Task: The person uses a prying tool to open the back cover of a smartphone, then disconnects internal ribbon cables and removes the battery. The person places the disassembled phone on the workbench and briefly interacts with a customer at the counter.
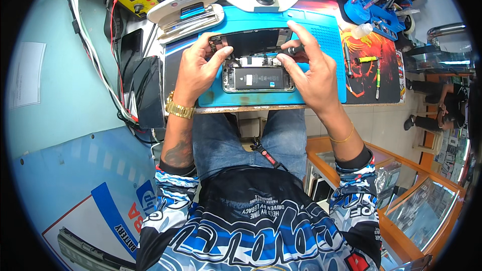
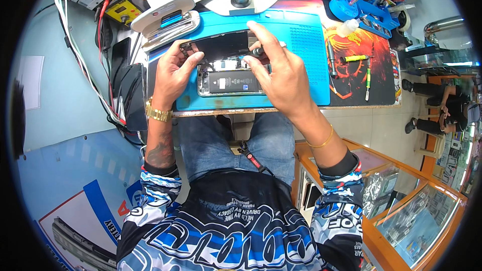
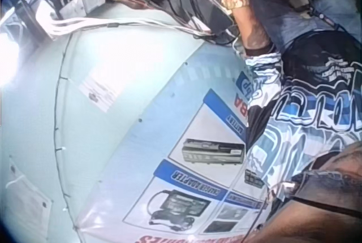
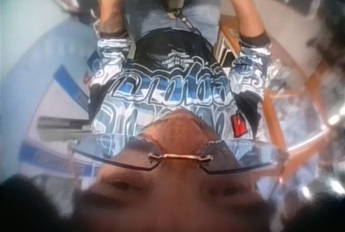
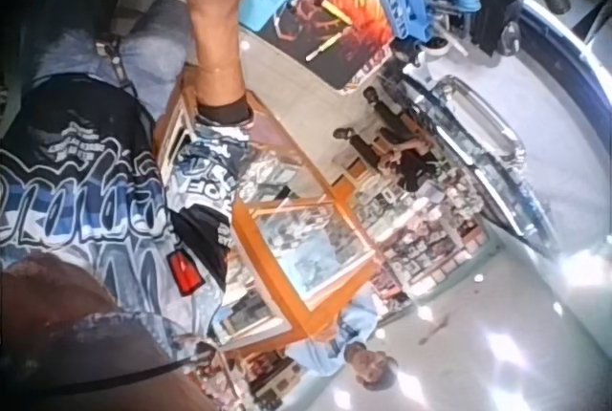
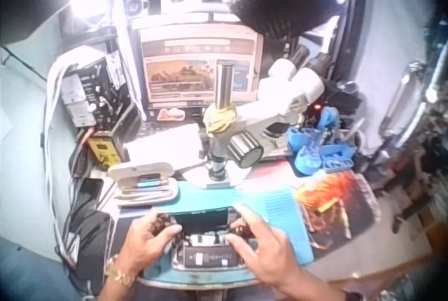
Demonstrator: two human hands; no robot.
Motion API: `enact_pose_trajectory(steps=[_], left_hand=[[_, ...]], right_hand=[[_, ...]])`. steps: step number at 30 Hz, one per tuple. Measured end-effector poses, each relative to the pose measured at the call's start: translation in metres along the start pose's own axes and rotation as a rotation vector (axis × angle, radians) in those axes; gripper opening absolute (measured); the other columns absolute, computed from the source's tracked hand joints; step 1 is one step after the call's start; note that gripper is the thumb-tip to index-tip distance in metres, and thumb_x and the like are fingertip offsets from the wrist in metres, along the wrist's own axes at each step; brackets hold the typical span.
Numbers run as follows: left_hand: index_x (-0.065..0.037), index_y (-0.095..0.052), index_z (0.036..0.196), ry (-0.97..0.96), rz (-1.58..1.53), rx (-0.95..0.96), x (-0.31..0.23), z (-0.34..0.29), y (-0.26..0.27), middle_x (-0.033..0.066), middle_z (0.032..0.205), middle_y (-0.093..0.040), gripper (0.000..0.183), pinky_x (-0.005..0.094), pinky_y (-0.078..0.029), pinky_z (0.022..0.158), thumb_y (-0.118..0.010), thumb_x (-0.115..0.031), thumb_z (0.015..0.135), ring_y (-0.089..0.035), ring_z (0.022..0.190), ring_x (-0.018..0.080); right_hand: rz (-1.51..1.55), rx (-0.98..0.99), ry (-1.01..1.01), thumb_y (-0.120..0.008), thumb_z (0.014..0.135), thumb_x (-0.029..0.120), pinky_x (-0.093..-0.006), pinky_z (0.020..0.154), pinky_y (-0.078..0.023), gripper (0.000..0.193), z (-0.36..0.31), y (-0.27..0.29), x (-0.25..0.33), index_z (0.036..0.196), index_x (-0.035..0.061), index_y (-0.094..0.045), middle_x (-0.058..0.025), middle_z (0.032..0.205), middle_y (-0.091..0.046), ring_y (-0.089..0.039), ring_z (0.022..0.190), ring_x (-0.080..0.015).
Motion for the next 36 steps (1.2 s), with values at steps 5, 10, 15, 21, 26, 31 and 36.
enact_pose_trajectory(steps=[5, 10, 15, 21, 26, 31, 36], left_hand=[[0.0, -0.063, 0.113, 0.011, 0.026, 0.026, -0.005, -0.001, -0.001, -0.0017, 0.09, -0.066, 0.022, 0.0212, -0.048, 0.071, -0.073, -0.012, 0.098, -0.058, 0.08, 0.0039], [0.0, -0.063, 0.111, 0.016, 0.042, 0.026, -0.007, -0.001, 0.0, -0.0022, 0.088, -0.066, 0.021, 0.0214, -0.048, 0.07, -0.073, -0.012, 0.098, -0.057, 0.078, 0.0036], [0.0, -0.063, 0.11, 0.004, 0.039, 0.012, -0.006, 0.0, 0.0, -0.0022, 0.086, -0.066, 0.02, 0.0213, -0.047, 0.069, -0.073, -0.012, 0.097, -0.056, 0.077, 0.0034], [-0.001, -0.067, 0.105, -0.02, 0.052, -0.016, -0.006, 0.001, 0.002, 0.0082, 0.084, -0.075, 0.021, 0.0268, -0.053, 0.067, -0.074, -0.018, 0.096, -0.068, 0.075, 0.0101], [0.0, -0.067, 0.105, -0.028, 0.067, -0.021, -0.007, 0.001, 0.003, 0.0078, 0.084, -0.076, 0.021, 0.027, -0.053, 0.066, -0.074, -0.018, 0.096, -0.068, 0.073, 0.0099], [0.0, -0.063, 0.11, 0.0, 0.039, 0.009, -0.005, 0.0, -0.001, -0.0013, 0.088, -0.067, 0.019, 0.0221, -0.048, 0.071, -0.072, -0.011, 0.098, -0.057, 0.079, 0.0039], [0.0, -0.066, 0.105, -0.036, 0.07, -0.012, -0.009, 0.001, 0.001, 0.009, 0.085, -0.076, 0.021, 0.0279, -0.053, 0.069, -0.072, -0.018, 0.097, -0.069, 0.077, 0.0106]], right_hand=[[0.019, -0.019, 0.012, -0.076, 0.087, -0.002, -0.0348, 0.073, -0.059, 0.062, 0.0, -0.004, -0.005, 0.145, 0.0056, -0.054, -0.0167, 0.103, -0.072, -0.073, 0.083, -0.0248], [0.001, -0.006, 0.02, -0.076, 0.087, -0.001, -0.0348, 0.073, -0.059, 0.061, 0.003, -0.006, -0.003, 0.144, 0.0044, -0.055, -0.0174, 0.106, -0.073, -0.073, 0.085, -0.0252], [-0.02, -0.003, 0.027, -0.077, 0.087, -0.001, -0.0351, 0.073, -0.059, 0.06, 0.004, -0.006, -0.004, 0.143, 0.0057, -0.056, -0.0173, 0.104, -0.073, -0.073, 0.084, -0.0259], [-0.027, 0.003, 0.017, -0.077, 0.086, 0.0, -0.0353, 0.071, -0.058, 0.059, 0.005, -0.007, -0.004, 0.141, 0.0073, -0.057, -0.0161, 0.1, -0.073, -0.072, 0.082, -0.0269], [-0.091, 0.069, 0.035, -0.076, 0.087, 0.004, -0.0376, 0.07, -0.057, 0.052, 0.01, -0.009, 0.001, 0.136, 0.0077, -0.059, -0.0155, 0.097, -0.071, -0.069, 0.076, -0.0296], [-0.164, 0.135, 0.105, -0.073, 0.09, 0.01, -0.0408, 0.071, -0.056, 0.037, 0.02, -0.013, 0.012, 0.125, 0.0074, -0.063, -0.0182, 0.095, -0.07, -0.069, 0.078, -0.0344], [-0.497, 0.17, 0.032, -0.072, 0.091, 0.019, -0.0449, 0.069, -0.055, 0.026, 0.022, -0.01, 0.015, 0.112, 0.0071, -0.064, -0.0175, 0.088, -0.07, -0.07, 0.081, -0.0367]])
Point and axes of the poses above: each hand's wrist, its own z-axis towards the middle knuckle, its own y-axis out of the back of the hand, x = y × z, the point moved 9 cm from there along z, towards the middle knuckle
